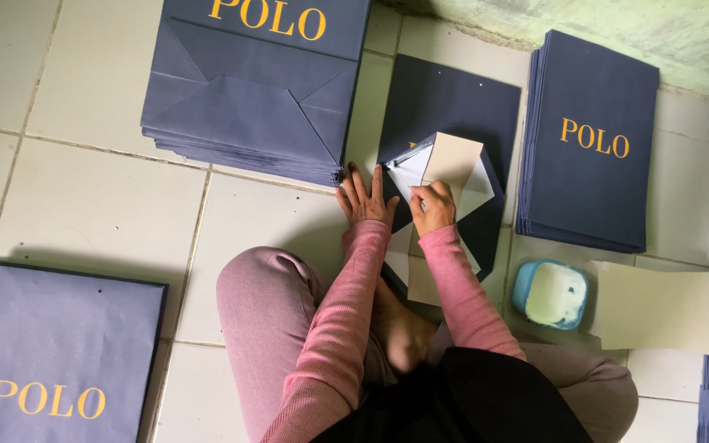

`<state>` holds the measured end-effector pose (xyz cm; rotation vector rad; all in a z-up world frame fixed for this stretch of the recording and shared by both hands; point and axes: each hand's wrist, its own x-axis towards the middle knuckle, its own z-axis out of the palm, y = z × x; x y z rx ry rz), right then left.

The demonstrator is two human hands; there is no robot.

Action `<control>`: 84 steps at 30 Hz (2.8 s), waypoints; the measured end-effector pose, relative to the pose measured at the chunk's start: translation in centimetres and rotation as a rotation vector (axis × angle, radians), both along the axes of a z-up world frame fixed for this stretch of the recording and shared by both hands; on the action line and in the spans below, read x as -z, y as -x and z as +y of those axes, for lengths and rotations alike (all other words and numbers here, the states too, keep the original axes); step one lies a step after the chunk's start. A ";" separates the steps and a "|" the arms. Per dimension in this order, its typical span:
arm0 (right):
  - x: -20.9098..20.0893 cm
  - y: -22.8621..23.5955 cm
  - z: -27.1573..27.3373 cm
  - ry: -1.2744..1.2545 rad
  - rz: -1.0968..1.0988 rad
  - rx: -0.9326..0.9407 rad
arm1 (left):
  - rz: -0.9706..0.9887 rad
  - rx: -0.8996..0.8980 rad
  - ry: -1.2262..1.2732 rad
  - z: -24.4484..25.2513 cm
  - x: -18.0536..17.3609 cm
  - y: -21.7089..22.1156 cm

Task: Applying glue to paper bag flaps, inserting cardboard reinforcements, and folding the base to assemble the bags.

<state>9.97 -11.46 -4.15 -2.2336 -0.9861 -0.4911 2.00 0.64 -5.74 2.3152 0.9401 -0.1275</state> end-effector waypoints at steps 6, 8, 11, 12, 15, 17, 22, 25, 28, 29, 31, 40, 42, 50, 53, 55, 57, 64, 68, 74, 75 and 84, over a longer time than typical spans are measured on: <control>-0.1 -5.4 -1.9 -0.009 -0.058 0.127 | -0.016 -0.003 -0.009 -0.1 0.1 0.1; 0.1 -7.1 -2.5 -0.021 -0.074 0.138 | -0.017 -0.001 -0.016 -0.1 -0.1 0.1; -0.8 -6.8 -2.3 -0.034 -0.086 0.153 | -0.017 0.003 -0.024 -0.1 -0.1 0.2; -1.4 -6.3 -2.0 -0.034 -0.083 0.156 | -0.018 0.005 -0.026 -0.1 -0.1 0.2; 0.0 -4.5 -1.7 0.008 -0.029 0.096 | -0.044 -0.002 -0.025 -0.2 0.2 0.2; -0.5 -2.9 -1.0 0.015 -0.016 0.059 | -0.043 -0.004 -0.026 -0.2 0.3 0.2; -0.7 -4.2 -1.3 0.021 -0.011 0.032 | -0.033 -0.008 -0.037 -0.2 0.4 0.0; 0.2 -7.1 -2.3 -0.008 -0.059 0.097 | -0.038 -0.009 -0.025 -0.1 -0.3 0.1; 0.7 -8.6 -3.0 -0.028 -0.096 0.120 | -0.041 -0.005 -0.011 -0.1 -0.2 0.2; 0.5 -8.4 -3.0 -0.031 -0.092 0.114 | -0.036 -0.003 -0.014 -0.1 -0.4 0.3; 0.4 -7.5 -2.5 -0.034 -0.090 0.106 | -0.035 -0.004 -0.017 0.0 -0.4 0.1; -1.9 -1.4 -0.1 0.020 0.008 -0.029 | -0.057 -0.013 -0.053 -0.4 0.6 0.1; -1.5 -2.9 -0.7 0.024 -0.020 0.015 | -0.061 -0.033 -0.056 -0.4 1.1 0.0; -0.7 -1.7 -0.2 0.018 -0.042 0.020 | -0.076 -0.029 -0.039 -0.2 1.1 0.0; -0.5 0.9 0.8 0.036 -0.010 -0.028 | -0.085 -0.036 -0.031 -0.2 1.0 0.1; -0.1 1.2 0.9 0.045 0.006 -0.050 | -0.085 -0.041 -0.028 -0.2 0.8 0.0; 0.7 0.7 0.6 0.057 -0.003 -0.044 | -0.088 -0.043 -0.024 -0.2 0.8 0.1; -1.0 -4.1 -1.4 0.027 -0.084 0.060 | -0.085 -0.030 -0.032 -0.3 1.5 -0.1; -0.3 -3.2 -0.9 0.013 -0.070 0.038 | -0.091 -0.028 -0.027 -0.3 1.3 0.0; 0.1 0.7 1.1 0.017 -0.017 -0.035 | -0.071 -0.028 -0.027 -0.1 0.6 0.1; -0.7 1.1 1.2 0.016 -0.012 -0.033 | -0.056 -0.029 -0.018 0.0 0.4 0.0; -1.6 -4.8 -2.0 -0.017 -0.072 0.092 | -0.005 -0.013 0.000 0.0 -0.7 -0.3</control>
